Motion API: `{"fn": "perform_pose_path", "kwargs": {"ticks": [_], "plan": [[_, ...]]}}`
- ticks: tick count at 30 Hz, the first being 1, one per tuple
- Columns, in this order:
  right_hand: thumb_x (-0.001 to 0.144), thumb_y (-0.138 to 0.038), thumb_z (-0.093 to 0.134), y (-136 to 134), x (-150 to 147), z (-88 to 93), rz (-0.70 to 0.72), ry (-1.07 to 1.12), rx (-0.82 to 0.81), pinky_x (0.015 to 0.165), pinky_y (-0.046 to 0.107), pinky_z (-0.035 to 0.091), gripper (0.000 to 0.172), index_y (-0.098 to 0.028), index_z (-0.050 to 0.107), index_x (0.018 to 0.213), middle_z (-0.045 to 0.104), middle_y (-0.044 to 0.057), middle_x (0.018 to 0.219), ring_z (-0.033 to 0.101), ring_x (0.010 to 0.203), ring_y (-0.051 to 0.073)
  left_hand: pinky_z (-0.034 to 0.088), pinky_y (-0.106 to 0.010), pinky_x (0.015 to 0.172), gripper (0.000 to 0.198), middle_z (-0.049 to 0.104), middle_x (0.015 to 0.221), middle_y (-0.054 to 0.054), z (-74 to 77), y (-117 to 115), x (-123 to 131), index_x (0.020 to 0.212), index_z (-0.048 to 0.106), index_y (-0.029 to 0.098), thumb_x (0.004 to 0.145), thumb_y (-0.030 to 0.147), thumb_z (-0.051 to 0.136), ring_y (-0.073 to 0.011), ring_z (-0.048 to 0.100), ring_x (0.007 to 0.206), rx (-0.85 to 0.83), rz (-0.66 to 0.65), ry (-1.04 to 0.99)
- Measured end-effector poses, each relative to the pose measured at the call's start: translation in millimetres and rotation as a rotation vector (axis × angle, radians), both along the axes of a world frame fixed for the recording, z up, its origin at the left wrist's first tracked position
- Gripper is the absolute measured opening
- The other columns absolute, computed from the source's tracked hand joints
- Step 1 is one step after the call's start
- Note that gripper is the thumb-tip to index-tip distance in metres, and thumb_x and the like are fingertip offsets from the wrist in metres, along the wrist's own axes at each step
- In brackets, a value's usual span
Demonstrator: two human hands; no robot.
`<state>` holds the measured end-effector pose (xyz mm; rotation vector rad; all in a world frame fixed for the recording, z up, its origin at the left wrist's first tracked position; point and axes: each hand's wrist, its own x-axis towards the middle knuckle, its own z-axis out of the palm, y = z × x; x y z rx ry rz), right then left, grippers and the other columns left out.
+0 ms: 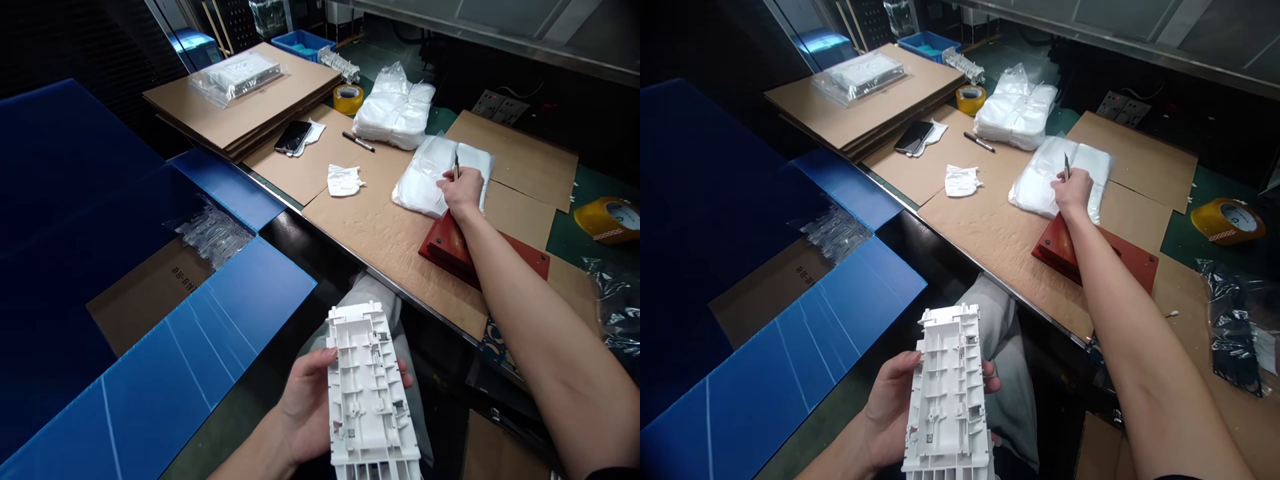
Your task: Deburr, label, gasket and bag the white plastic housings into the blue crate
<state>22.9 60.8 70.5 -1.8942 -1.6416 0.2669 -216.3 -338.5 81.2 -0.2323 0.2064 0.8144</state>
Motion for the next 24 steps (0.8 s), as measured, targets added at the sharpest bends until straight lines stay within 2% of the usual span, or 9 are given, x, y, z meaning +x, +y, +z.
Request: {"fn": "perform_pose_path", "kwargs": {"ticks": [4, 7, 13, 17, 21, 24], "plan": [[0.092, -0.030, 0.068, 0.1, -2.6, -1.1, -0.018, 0.056, 0.034, 0.082, 0.036, 0.055, 0.018, -0.013, 0.068, 0.090, 0.069, 0.002, 0.085, 0.066, 0.080, 0.016, 0.021, -0.052, 0.121, 0.066, 0.063, 0.133, -0.021, -0.9, -2.4, 0.1, 0.132, 0.059, 0.002, 0.077, 0.038, 0.060, -0.0365, 0.049, 0.135, -0.030, 0.019, 0.059], [0.097, -0.034, 0.062, 0.8, -3.7, -3.2, 0.017, 0.108, 0.051, 0.076, 0.034, 0.057, 0.022, -0.013, 0.067, 0.094, 0.069, 0.001, 0.085, 0.066, 0.076, 0.014, 0.024, -0.053, 0.119, 0.063, 0.066, 0.130, -0.021, -3.0, -2.3, -0.3, 0.130, 0.061, 0.002, 0.077, 0.037, 0.061, -0.0362, 0.052, 0.132, -0.039, 0.030, 0.103], [0.093, -0.036, 0.068, -0.4, -2.3, -4.9, 0.068, 0.154, 0.100, 0.084, 0.038, 0.056, 0.023, -0.014, 0.067, 0.096, 0.069, 0.003, 0.092, 0.067, 0.087, 0.017, 0.033, -0.052, 0.114, 0.062, 0.067, 0.130, -0.022, -5.2, 1.0, -1.5, 0.130, 0.062, 0.001, 0.076, 0.033, 0.064, -0.0357, 0.056, 0.129, 0.000, 0.021, 0.106], [0.094, -0.039, 0.066, -1.9, -3.0, -2.9, 0.067, 0.211, 0.108, 0.082, 0.037, 0.056, 0.026, -0.014, 0.067, 0.090, 0.068, 0.002, 0.087, 0.066, 0.082, 0.016, 0.038, -0.050, 0.111, 0.060, 0.068, 0.130, -0.021, -9.6, 2.9, -1.0, 0.129, 0.063, 0.002, 0.078, 0.034, 0.064, -0.0360, 0.058, 0.127, 0.025, 0.034, 0.109], [0.097, -0.040, 0.061, -7.0, -5.4, 0.0, 0.056, 0.319, 0.143, 0.079, 0.036, 0.056, 0.027, -0.014, 0.066, 0.094, 0.068, 0.001, 0.086, 0.066, 0.078, 0.015, 0.038, -0.051, 0.112, 0.060, 0.068, 0.131, -0.020, -18.8, 1.9, -0.8, 0.131, 0.063, 0.004, 0.080, 0.035, 0.066, -0.0358, 0.058, 0.128, 0.079, 0.046, 0.104], [0.095, -0.038, 0.064, -13.9, -10.2, 5.6, 0.054, 0.425, 0.180, 0.076, 0.034, 0.057, 0.025, -0.013, 0.066, 0.094, 0.068, 0.001, 0.085, 0.066, 0.075, 0.014, 0.034, -0.053, 0.116, 0.064, 0.063, 0.137, -0.020, -24.8, -1.2, -3.4, 0.132, 0.064, 0.008, 0.075, 0.034, 0.074, -0.0391, 0.053, 0.133, 0.134, 0.078, 0.164]]}}
